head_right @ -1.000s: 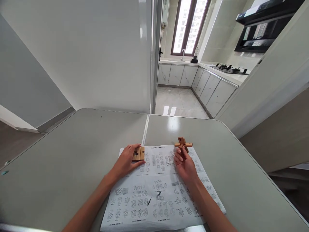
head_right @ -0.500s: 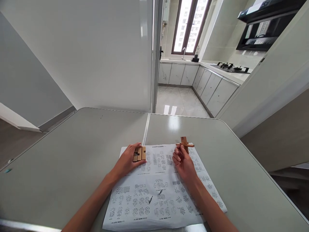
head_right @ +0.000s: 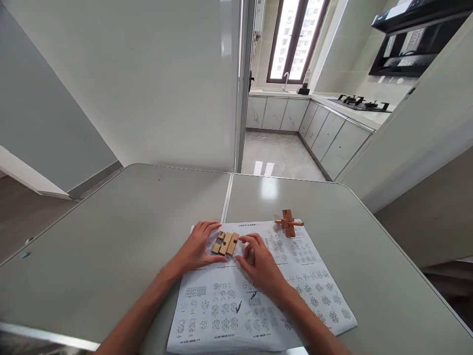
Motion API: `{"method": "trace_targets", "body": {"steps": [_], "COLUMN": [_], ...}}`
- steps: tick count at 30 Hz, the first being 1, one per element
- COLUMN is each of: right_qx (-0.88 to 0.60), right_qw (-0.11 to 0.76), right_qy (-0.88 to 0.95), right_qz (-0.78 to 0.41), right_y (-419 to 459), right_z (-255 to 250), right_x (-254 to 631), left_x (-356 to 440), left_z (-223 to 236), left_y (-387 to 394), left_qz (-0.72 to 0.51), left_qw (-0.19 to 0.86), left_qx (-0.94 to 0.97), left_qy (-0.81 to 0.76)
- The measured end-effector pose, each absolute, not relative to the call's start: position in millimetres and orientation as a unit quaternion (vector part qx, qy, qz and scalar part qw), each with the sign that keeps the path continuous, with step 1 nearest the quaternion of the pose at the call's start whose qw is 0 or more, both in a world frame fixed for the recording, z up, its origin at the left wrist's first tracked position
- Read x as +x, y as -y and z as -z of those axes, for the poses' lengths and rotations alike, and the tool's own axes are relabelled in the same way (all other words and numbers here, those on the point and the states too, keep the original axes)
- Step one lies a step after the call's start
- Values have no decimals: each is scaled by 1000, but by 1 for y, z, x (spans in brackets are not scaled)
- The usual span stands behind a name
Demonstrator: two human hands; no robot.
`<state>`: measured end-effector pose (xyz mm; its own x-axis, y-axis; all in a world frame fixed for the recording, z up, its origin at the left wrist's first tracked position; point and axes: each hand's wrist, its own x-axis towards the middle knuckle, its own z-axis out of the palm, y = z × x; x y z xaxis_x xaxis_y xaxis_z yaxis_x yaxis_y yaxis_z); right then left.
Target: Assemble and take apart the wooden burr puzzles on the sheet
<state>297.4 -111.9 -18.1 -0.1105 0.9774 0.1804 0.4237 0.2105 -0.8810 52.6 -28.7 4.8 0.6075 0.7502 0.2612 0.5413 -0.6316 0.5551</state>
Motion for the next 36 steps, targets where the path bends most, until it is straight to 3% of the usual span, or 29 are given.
{"method": "trace_targets", "body": {"steps": [11, 16, 21, 28, 36], "right_qx": [-573, -581, -556, -453, -419], "right_qw": [365, 382, 468, 517, 557], "right_qy": [690, 680, 611, 459, 414], "right_qz": [-249, -234, -314, -563, -585], "right_y": [110, 110, 109, 106, 107], "right_z": [18, 22, 23, 11, 1], "right_x": [283, 278, 284, 293, 291], "left_x": [55, 59, 64, 75, 78], "left_z": [-8, -15, -13, -16, -22], "left_y": [30, 36, 40, 44, 47], "left_qz": [-264, -285, -301, -325, -314], "left_qw": [206, 286, 398, 501, 528], "left_qx": [863, 828, 761, 695, 675], "left_qy": [-379, -389, -415, -400, -408]}}
